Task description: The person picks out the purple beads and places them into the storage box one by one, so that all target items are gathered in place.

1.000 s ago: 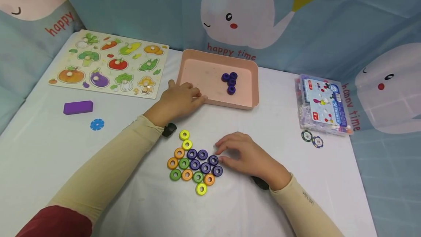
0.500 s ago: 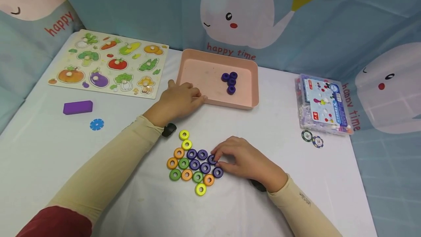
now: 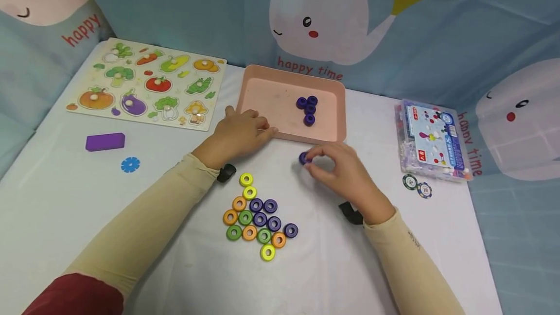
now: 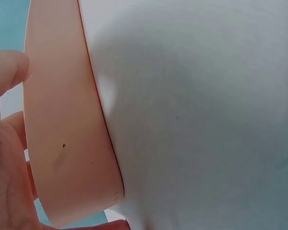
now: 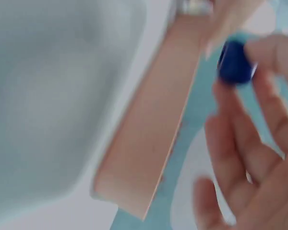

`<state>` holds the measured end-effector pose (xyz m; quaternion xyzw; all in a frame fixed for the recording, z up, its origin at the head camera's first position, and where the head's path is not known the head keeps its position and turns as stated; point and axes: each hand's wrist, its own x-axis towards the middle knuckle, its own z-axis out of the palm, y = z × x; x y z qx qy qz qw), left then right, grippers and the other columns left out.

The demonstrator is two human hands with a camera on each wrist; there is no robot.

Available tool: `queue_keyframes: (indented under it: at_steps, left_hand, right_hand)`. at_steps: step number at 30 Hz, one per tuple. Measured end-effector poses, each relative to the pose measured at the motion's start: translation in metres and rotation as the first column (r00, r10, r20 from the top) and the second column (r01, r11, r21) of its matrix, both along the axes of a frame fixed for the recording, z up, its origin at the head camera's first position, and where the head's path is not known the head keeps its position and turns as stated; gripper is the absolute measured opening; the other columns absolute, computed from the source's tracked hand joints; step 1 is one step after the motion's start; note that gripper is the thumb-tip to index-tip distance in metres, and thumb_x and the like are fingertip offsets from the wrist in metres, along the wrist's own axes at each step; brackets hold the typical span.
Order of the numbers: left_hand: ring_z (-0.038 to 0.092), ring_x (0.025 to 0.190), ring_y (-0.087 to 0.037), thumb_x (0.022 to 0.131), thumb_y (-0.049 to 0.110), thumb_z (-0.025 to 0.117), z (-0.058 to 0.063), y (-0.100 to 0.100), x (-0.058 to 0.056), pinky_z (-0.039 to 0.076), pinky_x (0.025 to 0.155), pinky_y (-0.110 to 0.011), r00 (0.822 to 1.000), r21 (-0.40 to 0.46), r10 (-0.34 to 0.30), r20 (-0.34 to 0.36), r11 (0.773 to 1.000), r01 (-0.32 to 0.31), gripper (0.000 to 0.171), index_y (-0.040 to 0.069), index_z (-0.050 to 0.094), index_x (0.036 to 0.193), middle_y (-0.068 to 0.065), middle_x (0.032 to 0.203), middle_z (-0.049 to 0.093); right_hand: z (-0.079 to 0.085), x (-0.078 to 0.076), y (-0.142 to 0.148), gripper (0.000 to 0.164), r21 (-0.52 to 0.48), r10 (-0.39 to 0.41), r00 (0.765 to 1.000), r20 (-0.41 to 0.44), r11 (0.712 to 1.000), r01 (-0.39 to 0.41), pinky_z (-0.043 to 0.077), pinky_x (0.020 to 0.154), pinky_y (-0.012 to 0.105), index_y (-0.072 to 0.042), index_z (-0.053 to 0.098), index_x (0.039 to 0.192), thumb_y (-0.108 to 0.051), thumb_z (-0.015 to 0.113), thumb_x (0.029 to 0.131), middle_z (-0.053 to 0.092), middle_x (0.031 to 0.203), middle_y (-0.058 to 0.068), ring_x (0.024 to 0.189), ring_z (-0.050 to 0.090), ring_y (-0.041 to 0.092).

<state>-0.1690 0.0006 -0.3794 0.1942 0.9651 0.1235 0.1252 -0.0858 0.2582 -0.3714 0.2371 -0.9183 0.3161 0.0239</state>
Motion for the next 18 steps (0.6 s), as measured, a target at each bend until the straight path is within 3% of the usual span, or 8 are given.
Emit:
queue_keyframes:
  at_steps: [3,6,11,18]
  left_hand:
    - [0.052,0.117,-0.033,0.102,0.061,0.036,0.002,0.001,0.000,0.026,0.102,-0.054,1.000,0.000,-0.003,0.003,1.000,0.003,0.058,0.019,0.063,0.131,-0.008,0.129,0.061]
    - [0.053,0.118,-0.030,0.102,0.060,0.036,0.001,0.001,0.001,0.026,0.102,-0.053,1.000,0.006,-0.008,0.002,1.000,0.008,0.058,0.019,0.063,0.132,-0.008,0.130,0.061]
    - [0.051,0.116,-0.036,0.102,0.061,0.037,0.000,0.001,0.001,0.029,0.099,-0.052,1.000,0.018,-0.005,-0.003,1.000,0.006,0.058,0.019,0.064,0.131,-0.008,0.129,0.061]
    - [0.051,0.116,-0.039,0.102,0.061,0.038,0.003,0.000,0.001,0.029,0.100,-0.052,1.000,0.019,0.003,-0.003,1.000,-0.003,0.057,0.019,0.065,0.130,-0.009,0.129,0.061]
  right_hand:
    - [0.005,-0.027,0.006,0.014,0.035,-0.212,0.977,0.029,0.977,0.211,0.042,0.089,0.045,-0.013,0.074,0.102,-0.018,0.076,0.089,0.072,0.108,0.005,0.102,0.058,0.024]
    - [0.002,-0.047,0.008,0.020,0.095,-0.327,0.938,0.110,0.943,0.318,0.035,0.100,0.053,-0.014,0.074,0.105,-0.029,0.073,0.092,0.073,0.106,0.010,0.104,0.057,0.029]
    - [-0.007,-0.063,0.006,0.022,0.140,-0.388,0.902,0.192,0.920,0.366,0.023,0.110,0.055,-0.015,0.073,0.102,-0.034,0.073,0.091,0.075,0.098,0.012,0.101,0.060,0.030]
    - [-0.014,-0.082,-0.001,0.018,0.174,-0.412,0.890,0.194,0.908,0.382,0.019,0.105,0.055,-0.016,0.072,0.099,-0.032,0.075,0.089,0.076,0.093,0.007,0.102,0.060,0.028]
